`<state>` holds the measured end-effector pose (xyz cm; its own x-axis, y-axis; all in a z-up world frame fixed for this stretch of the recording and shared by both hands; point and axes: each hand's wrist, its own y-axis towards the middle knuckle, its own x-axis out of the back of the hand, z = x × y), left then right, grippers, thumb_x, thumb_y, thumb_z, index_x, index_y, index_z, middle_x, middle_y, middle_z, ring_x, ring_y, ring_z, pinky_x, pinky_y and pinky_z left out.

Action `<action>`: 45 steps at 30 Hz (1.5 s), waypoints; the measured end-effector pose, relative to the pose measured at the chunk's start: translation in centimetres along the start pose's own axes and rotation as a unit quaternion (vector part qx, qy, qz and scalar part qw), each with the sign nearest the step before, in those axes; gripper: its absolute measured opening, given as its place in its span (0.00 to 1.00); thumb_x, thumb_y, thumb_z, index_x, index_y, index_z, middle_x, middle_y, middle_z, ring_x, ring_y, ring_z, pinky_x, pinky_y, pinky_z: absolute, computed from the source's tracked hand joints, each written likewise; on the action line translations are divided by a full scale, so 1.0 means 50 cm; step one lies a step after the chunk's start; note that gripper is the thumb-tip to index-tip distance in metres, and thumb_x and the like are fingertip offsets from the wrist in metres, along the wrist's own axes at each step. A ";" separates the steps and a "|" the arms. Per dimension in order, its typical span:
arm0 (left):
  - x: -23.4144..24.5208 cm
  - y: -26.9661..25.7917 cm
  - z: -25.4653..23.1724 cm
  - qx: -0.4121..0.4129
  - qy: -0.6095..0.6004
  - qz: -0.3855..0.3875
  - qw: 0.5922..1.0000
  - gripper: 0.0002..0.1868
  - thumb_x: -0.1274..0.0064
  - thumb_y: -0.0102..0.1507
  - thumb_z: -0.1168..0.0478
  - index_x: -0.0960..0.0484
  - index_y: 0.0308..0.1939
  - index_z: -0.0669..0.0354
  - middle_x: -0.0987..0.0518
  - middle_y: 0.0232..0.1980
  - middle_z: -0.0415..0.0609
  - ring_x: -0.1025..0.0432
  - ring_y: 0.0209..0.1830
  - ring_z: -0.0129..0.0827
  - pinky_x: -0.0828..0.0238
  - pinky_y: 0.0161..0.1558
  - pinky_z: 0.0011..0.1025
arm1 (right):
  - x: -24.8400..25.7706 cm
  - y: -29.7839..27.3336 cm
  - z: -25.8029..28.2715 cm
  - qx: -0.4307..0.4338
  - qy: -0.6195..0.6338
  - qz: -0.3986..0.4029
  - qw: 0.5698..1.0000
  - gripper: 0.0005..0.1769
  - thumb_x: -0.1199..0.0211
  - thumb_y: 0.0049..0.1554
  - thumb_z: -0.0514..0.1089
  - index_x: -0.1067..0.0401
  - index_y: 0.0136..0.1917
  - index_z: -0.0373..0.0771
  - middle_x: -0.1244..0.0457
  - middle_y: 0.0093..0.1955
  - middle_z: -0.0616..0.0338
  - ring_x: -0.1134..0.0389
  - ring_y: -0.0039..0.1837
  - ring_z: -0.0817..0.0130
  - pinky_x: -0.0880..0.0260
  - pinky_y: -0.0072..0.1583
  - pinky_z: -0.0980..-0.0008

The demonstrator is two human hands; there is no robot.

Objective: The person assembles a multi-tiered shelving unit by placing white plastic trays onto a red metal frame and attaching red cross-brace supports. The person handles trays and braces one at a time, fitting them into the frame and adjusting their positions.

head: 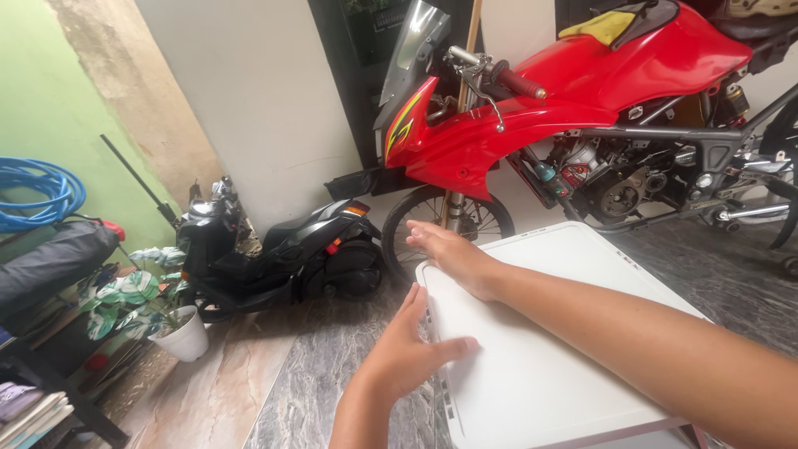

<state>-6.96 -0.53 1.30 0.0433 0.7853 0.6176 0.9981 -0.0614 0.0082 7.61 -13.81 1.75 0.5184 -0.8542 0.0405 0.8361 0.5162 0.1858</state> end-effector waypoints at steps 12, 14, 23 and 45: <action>-0.024 -0.077 -0.007 0.011 -0.124 0.029 0.992 0.52 0.35 0.45 0.38 0.23 0.68 0.65 0.19 0.62 0.63 0.24 0.64 0.50 0.31 0.64 0.38 | -0.101 -0.080 0.233 0.160 0.097 0.065 0.980 0.36 0.63 0.65 0.62 0.44 0.78 0.40 0.45 0.80 0.48 0.50 0.83 0.58 0.55 0.80 0.58; -0.027 -0.080 -0.005 0.012 -0.129 0.018 0.991 0.46 0.38 0.44 0.40 0.19 0.62 0.60 0.14 0.57 0.58 0.20 0.60 0.47 0.29 0.60 0.37 | -0.120 -0.086 0.205 0.158 0.147 0.066 0.974 0.35 0.61 0.65 0.60 0.42 0.77 0.38 0.44 0.79 0.49 0.49 0.83 0.58 0.54 0.79 0.58; -0.016 -0.065 -0.016 0.103 -0.056 0.041 0.992 0.42 0.38 0.48 0.38 0.19 0.64 0.51 0.17 0.59 0.57 0.26 0.65 0.46 0.36 0.65 0.40 | -0.118 -0.083 0.057 0.042 0.017 0.127 0.991 0.36 0.62 0.67 0.59 0.41 0.76 0.31 0.46 0.80 0.45 0.50 0.84 0.58 0.57 0.81 0.59; -0.029 -0.087 -0.026 0.106 -0.058 0.016 0.993 0.47 0.39 0.52 0.35 0.28 0.71 0.54 0.22 0.66 0.58 0.31 0.71 0.45 0.38 0.70 0.43 | -0.121 -0.155 0.095 0.033 -0.037 0.128 0.991 0.37 0.62 0.65 0.62 0.40 0.77 0.36 0.47 0.81 0.51 0.52 0.83 0.59 0.57 0.80 0.60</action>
<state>-11.41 -2.18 1.39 0.0667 0.8515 0.5201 0.9826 0.0344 -0.1823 -2.85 -12.95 4.72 0.6946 -0.6998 0.1669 0.6643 0.7130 0.2245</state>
